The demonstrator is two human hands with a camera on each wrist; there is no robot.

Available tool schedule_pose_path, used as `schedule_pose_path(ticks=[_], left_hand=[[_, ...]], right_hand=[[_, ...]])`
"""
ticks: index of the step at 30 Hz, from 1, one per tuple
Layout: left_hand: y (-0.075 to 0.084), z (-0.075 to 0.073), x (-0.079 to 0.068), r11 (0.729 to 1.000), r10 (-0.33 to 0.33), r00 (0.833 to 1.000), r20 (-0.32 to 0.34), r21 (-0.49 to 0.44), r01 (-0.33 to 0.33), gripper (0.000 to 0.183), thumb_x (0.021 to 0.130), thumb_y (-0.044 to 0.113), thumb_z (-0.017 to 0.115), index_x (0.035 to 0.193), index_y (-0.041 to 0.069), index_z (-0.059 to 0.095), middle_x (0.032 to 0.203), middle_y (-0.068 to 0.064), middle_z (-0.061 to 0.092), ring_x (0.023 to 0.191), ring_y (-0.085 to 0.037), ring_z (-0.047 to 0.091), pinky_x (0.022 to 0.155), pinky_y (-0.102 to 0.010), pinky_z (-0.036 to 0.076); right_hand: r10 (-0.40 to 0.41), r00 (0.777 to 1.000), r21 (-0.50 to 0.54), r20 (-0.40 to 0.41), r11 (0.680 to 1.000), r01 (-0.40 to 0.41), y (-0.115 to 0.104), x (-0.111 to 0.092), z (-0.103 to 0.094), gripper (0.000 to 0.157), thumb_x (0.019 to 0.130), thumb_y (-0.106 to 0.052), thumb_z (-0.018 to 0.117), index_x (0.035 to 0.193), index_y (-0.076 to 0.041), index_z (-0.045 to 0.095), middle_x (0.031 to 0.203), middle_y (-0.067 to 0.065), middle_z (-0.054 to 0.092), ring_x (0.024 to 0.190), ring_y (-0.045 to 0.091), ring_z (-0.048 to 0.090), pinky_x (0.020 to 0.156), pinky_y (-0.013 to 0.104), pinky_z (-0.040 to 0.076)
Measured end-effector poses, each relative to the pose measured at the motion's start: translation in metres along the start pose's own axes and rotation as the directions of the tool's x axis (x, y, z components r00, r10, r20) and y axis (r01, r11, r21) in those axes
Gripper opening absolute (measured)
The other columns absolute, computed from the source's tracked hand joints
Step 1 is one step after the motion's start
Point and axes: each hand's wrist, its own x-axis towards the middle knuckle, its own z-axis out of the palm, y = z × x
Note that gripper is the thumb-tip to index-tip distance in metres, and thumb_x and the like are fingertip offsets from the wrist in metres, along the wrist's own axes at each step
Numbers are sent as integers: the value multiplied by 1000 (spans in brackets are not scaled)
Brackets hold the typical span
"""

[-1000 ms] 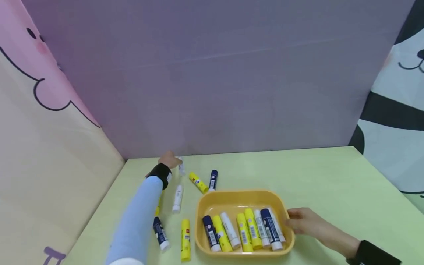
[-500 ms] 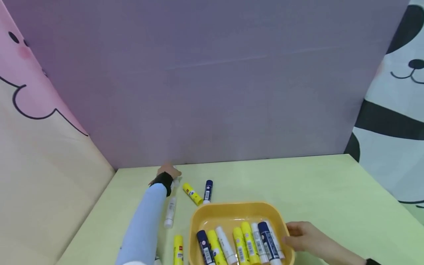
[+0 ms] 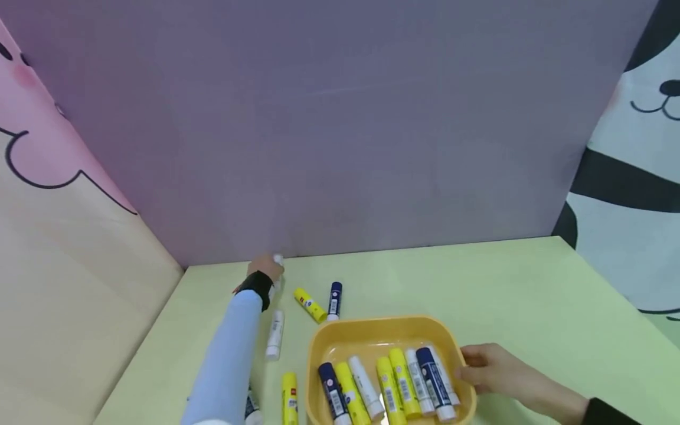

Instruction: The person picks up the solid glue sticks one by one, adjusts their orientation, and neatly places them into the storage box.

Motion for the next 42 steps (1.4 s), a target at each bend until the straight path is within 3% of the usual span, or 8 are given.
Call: schedule_pose_path(ticks=[6, 12, 18, 23, 28, 34, 38, 42], left_hand=[[10, -47, -9, 999, 50, 999, -17, 6, -50, 33, 84, 18, 54, 103, -9, 58, 95, -24, 62, 74, -29, 56, 62, -34, 49], [21, -65, -15, 998, 63, 997, -45, 32, -62, 26, 84, 20, 55, 86, -5, 63, 76, -15, 62, 63, -23, 53, 53, -28, 43], [28, -70, -17, 997, 64, 997, -52, 35, -62, 25, 81, 23, 57, 77, 0, 63, 67, -9, 61, 58, -19, 55, 49, -24, 41], [36, -69, -19, 991, 66, 997, 33, -120, -61, 33, 85, 23, 57, 99, -6, 63, 92, -19, 66, 71, -24, 65, 60, -27, 54], [44, -68, -27, 938, 58, 992, 112, -346, -16, 44, 89, 19, 54, 122, -10, 50, 113, -25, 58, 89, -27, 63, 71, -29, 56], [43, -68, -34, 866, 75, 984, 162, -500, 16, 44, 90, 14, 54, 125, -11, 47, 115, -27, 55, 79, -19, 60, 74, -29, 56], [41, -67, -39, 857, 60, 974, 218, -511, 61, 45, 91, 16, 54, 126, -10, 46, 116, -25, 55, 82, -19, 60, 79, -31, 55], [43, -64, -44, 867, 42, 959, 281, -487, 104, 45, 92, 20, 54, 127, -6, 47, 118, -21, 54, 93, -23, 59, 86, -36, 53]], right_hand=[[-1, 1000, -72, -22, 997, -1, -15, 16, -8, 55, 88, -14, 58, 126, 21, 37, 115, 30, 57, 98, 27, 62, 77, 36, 56], [18, 998, -102, -55, 994, -24, -19, 28, -15, 55, 87, -13, 58, 126, 20, 38, 114, 29, 58, 96, 25, 62, 77, 35, 56], [58, 996, -106, -66, 992, -65, -17, 36, -19, 56, 86, -15, 59, 127, 17, 39, 115, 26, 59, 96, 24, 62, 79, 37, 55], [65, 996, -104, -58, 992, -71, -16, 42, -26, 56, 86, -16, 61, 127, 15, 40, 116, 25, 58, 97, 24, 62, 81, 38, 54], [51, 998, -70, -46, 996, -54, -15, 46, -30, 59, 86, -17, 61, 129, 17, 37, 120, 28, 55, 102, 27, 61, 84, 39, 53], [40, 998, -57, -43, 997, -43, -17, 58, -31, 58, 86, -14, 62, 128, 18, 38, 119, 28, 55, 102, 27, 60, 85, 40, 53], [45, 998, -35, -42, 998, -47, -17, 65, -30, 59, 85, -15, 63, 128, 17, 38, 120, 28, 54, 103, 28, 60, 86, 40, 52], [43, 998, -32, -43, 999, -44, -20, 68, -31, 59, 85, -15, 63, 127, 17, 38, 121, 29, 53, 104, 30, 59, 87, 41, 52]])
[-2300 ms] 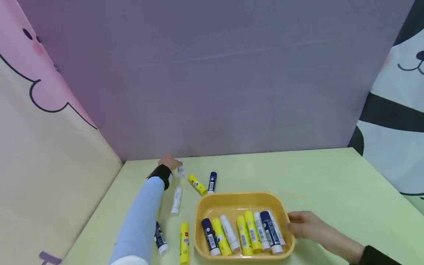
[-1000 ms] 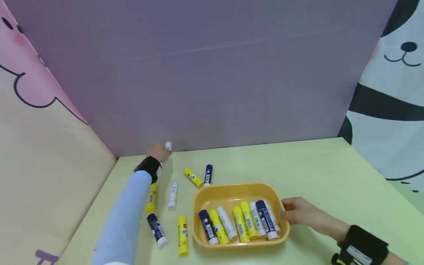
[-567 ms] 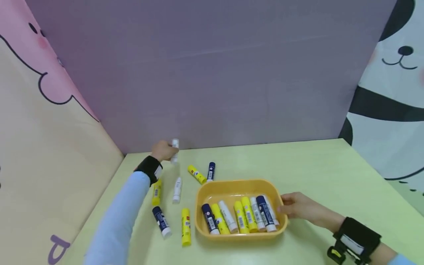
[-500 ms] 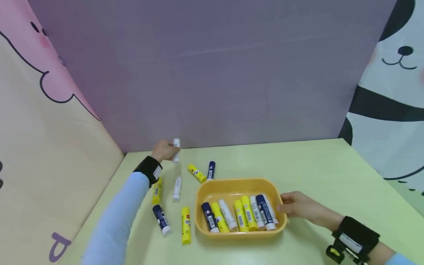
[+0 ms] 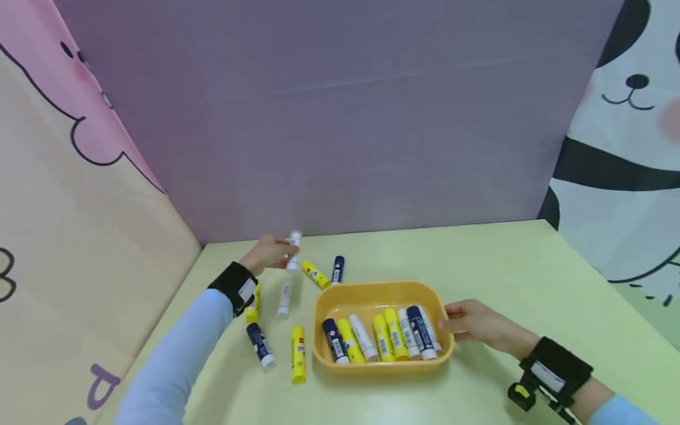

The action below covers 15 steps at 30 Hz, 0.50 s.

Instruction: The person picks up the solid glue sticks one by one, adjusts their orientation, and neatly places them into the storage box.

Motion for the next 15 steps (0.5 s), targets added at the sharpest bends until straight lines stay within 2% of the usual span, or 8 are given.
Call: schedule_pose_path(ticks=[4, 7, 11, 15], left_hand=[[3, 9, -8, 999, 8, 1000, 19, 33, -9, 43, 92, 23, 55, 125, -3, 49, 116, -18, 57, 94, -25, 59, 87, -37, 53], [7, 20, -19, 998, 15, 999, 50, 60, -18, 41, 90, 24, 57, 122, -1, 53, 111, -15, 59, 91, -23, 61, 83, -33, 54], [14, 40, -37, 991, -5, 989, 146, 136, -15, 38, 87, 26, 61, 116, 0, 59, 105, -12, 62, 83, -19, 62, 75, -28, 56], [19, 61, -50, 979, -25, 976, 217, 201, -19, 36, 84, 27, 65, 110, 1, 62, 98, -9, 63, 74, -16, 62, 69, -26, 56]], right_hand=[[-16, 1000, -8, 3, 1000, 16, -3, 3, -2, 58, 86, -13, 61, 127, 18, 37, 120, 30, 53, 104, 30, 59, 87, 41, 52], [-4, 1000, 0, -6, 1000, 4, -4, 5, -3, 57, 86, -12, 61, 128, 18, 36, 120, 30, 53, 103, 28, 59, 87, 41, 52], [31, 999, 11, -22, 999, -31, -4, 4, -3, 57, 86, -11, 61, 128, 18, 37, 120, 29, 54, 102, 26, 60, 87, 41, 52], [32, 999, 16, -28, 999, -32, -4, 3, -1, 56, 86, -11, 61, 128, 17, 37, 120, 29, 53, 102, 27, 60, 87, 40, 52]])
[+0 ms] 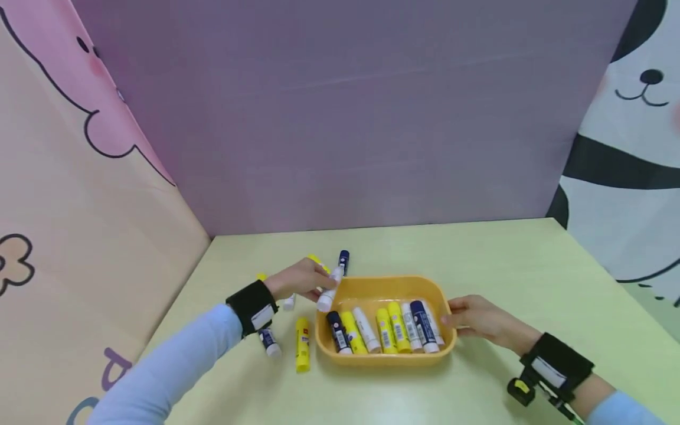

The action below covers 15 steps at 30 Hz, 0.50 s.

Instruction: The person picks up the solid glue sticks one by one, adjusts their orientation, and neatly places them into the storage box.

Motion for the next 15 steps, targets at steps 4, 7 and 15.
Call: schedule_pose_path(ticks=[4, 7, 15], left_hand=[[7, 21, -1, 999, 11, 998, 60, 42, -13, 35, 84, 26, 66, 108, 2, 62, 93, -8, 62, 71, -14, 61, 65, -24, 56], [10, 34, 2, 999, 10, 994, 108, 45, -15, 43, 84, 24, 66, 117, 0, 56, 94, -9, 61, 71, -16, 62, 65, -26, 56], [14, 67, 16, 999, 9, 988, 153, 49, -16, 51, 84, 19, 65, 130, 5, 45, 92, -9, 58, 68, -18, 62, 63, -30, 57]], right_hand=[[-7, 1000, -3, -14, 1000, 7, 0, 0, -1, 57, 85, -11, 62, 129, 17, 37, 121, 29, 53, 102, 27, 59, 86, 40, 52], [-14, 1000, 7, -11, 1000, 14, 1, 0, -3, 59, 85, -12, 62, 129, 17, 36, 121, 29, 53, 103, 26, 59, 87, 40, 52], [-13, 1000, 22, -14, 1000, 14, 3, -1, 1, 58, 86, -15, 62, 129, 15, 38, 121, 27, 54, 102, 25, 59, 86, 40, 52]])
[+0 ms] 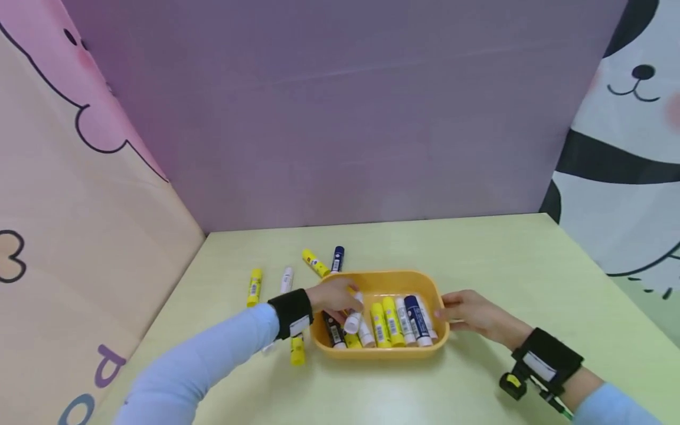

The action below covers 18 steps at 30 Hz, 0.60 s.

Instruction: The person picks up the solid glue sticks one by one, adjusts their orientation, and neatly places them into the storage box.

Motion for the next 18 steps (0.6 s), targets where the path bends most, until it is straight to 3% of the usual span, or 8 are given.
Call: schedule_pose_path(ticks=[7, 18], left_hand=[[7, 14, 8, 999, 20, 1000, 16, 25, -20, 51, 85, 19, 64, 129, 4, 43, 84, -9, 60, 63, -17, 62, 64, -31, 57], [8, 23, 6, 997, -18, 1000, -18, -76, 16, 49, 81, 22, 69, 118, 3, 43, 87, -10, 59, 65, -22, 64, 65, -32, 57]], right_hand=[[14, 1000, 15, -18, 1000, -14, 0, -2, 2, 57, 86, -12, 61, 129, 16, 37, 122, 29, 52, 102, 26, 59, 86, 40, 52], [-4, 1000, 14, 7, 1000, 4, 0, -2, 0, 56, 85, -14, 63, 128, 15, 40, 119, 26, 56, 100, 24, 60, 86, 40, 53]])
